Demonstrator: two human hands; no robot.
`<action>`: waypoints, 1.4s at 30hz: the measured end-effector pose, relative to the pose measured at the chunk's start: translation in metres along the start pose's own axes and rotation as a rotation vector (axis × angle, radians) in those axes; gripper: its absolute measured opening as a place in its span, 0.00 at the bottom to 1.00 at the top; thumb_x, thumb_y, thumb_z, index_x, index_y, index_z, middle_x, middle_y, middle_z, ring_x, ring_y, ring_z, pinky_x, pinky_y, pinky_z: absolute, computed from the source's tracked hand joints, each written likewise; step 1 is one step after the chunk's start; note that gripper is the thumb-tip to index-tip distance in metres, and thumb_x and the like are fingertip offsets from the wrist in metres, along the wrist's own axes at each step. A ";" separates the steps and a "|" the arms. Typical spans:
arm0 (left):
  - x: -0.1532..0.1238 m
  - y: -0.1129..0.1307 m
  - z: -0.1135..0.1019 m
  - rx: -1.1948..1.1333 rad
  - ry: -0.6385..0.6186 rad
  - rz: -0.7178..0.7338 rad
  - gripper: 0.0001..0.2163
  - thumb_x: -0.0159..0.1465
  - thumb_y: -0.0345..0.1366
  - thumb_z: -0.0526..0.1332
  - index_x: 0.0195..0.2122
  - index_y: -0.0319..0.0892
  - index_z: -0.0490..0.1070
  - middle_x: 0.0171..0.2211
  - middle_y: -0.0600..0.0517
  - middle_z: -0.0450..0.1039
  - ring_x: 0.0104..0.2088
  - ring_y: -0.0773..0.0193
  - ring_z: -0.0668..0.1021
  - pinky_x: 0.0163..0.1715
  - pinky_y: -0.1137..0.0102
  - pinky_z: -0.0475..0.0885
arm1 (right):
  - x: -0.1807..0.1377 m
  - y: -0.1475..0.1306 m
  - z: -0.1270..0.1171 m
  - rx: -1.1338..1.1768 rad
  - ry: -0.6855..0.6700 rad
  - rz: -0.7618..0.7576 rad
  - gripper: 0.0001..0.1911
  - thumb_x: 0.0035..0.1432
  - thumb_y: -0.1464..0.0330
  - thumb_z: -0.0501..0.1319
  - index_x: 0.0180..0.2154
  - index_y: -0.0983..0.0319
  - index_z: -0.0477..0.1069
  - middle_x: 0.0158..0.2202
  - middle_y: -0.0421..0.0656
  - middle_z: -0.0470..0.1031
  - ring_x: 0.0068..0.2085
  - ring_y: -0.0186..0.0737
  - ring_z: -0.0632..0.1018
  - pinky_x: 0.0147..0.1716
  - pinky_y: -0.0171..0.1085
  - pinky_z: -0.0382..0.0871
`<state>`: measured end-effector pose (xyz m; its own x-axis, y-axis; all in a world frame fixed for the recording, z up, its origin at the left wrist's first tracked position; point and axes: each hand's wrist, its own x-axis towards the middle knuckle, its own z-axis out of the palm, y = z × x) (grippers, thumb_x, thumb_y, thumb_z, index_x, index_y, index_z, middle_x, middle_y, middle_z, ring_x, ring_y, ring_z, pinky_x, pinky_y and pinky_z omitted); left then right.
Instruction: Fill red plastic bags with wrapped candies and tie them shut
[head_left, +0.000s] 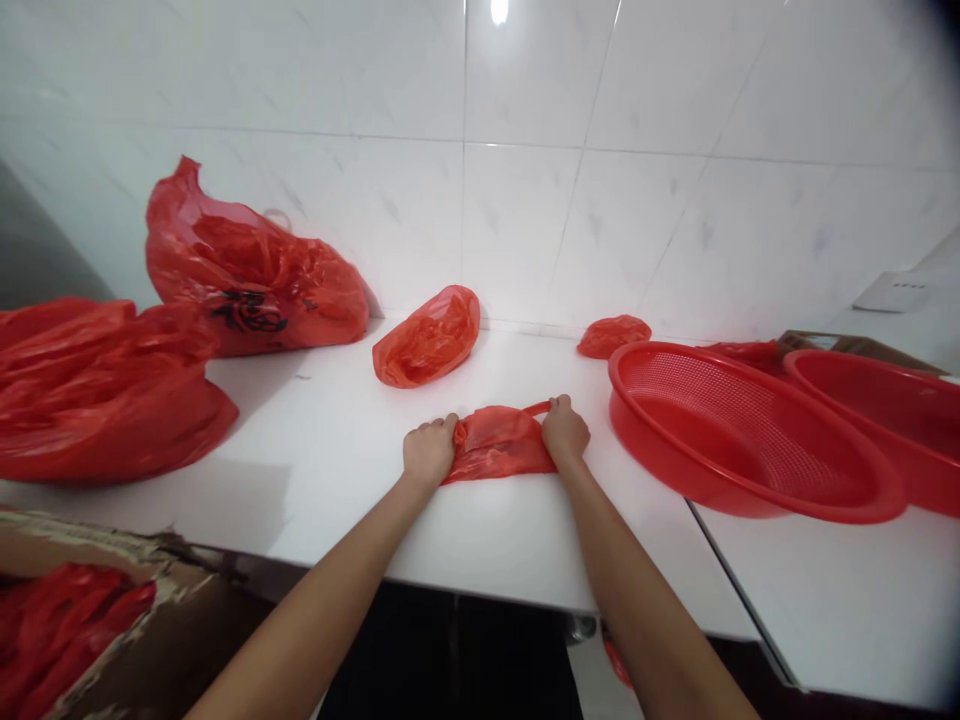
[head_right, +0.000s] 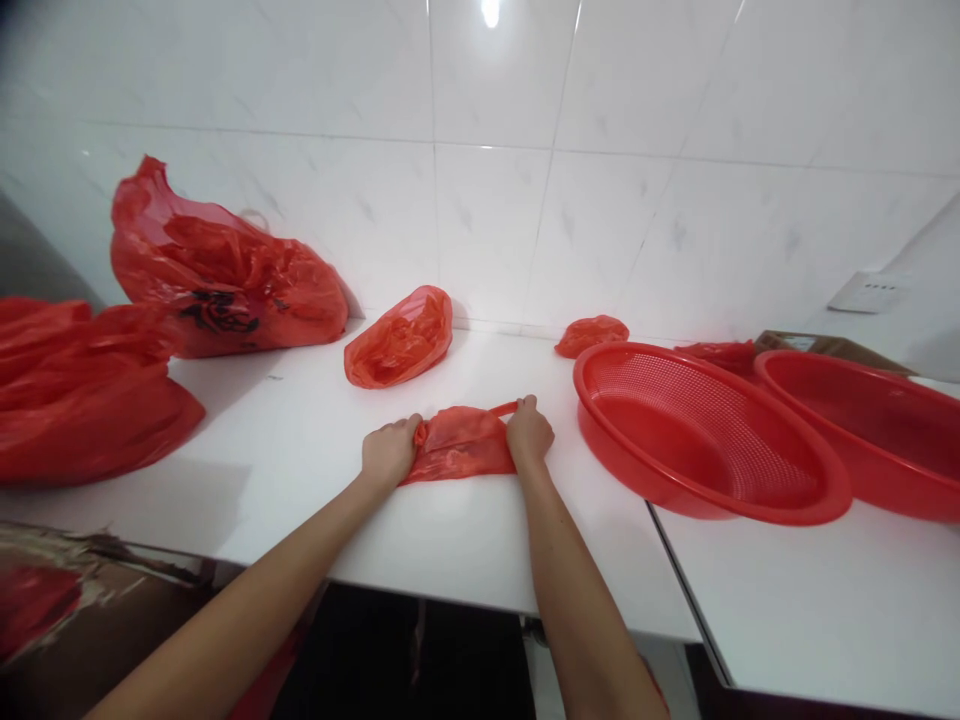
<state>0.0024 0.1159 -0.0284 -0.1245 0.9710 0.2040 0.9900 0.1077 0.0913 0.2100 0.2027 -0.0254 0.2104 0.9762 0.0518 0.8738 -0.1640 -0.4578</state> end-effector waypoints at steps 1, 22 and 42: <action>0.000 -0.001 -0.001 -0.003 0.006 -0.004 0.13 0.65 0.30 0.47 0.46 0.45 0.68 0.39 0.46 0.76 0.37 0.52 0.77 0.31 0.65 0.65 | 0.001 0.001 0.000 0.018 0.015 0.016 0.21 0.69 0.61 0.36 0.49 0.60 0.62 0.36 0.48 0.75 0.38 0.44 0.76 0.35 0.38 0.62; -0.048 -0.030 -0.039 -0.688 -0.011 -0.190 0.24 0.67 0.50 0.41 0.29 0.44 0.71 0.28 0.50 0.76 0.32 0.58 0.77 0.32 0.66 0.69 | 0.007 0.016 0.001 0.488 0.022 -0.014 0.15 0.64 0.59 0.48 0.32 0.59 0.67 0.25 0.41 0.70 0.29 0.40 0.71 0.32 0.37 0.62; -0.015 0.019 -0.054 -0.811 0.021 0.098 0.25 0.63 0.46 0.57 0.62 0.52 0.57 0.58 0.47 0.64 0.56 0.55 0.68 0.56 0.60 0.62 | -0.017 0.008 -0.026 0.557 -0.217 -0.282 0.32 0.51 0.48 0.60 0.53 0.58 0.65 0.45 0.47 0.71 0.41 0.43 0.74 0.37 0.38 0.67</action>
<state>0.0198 0.0919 0.0227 -0.0492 0.9630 0.2648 0.6414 -0.1728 0.7475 0.2244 0.1811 -0.0070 -0.1372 0.9870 0.0834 0.5131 0.1428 -0.8464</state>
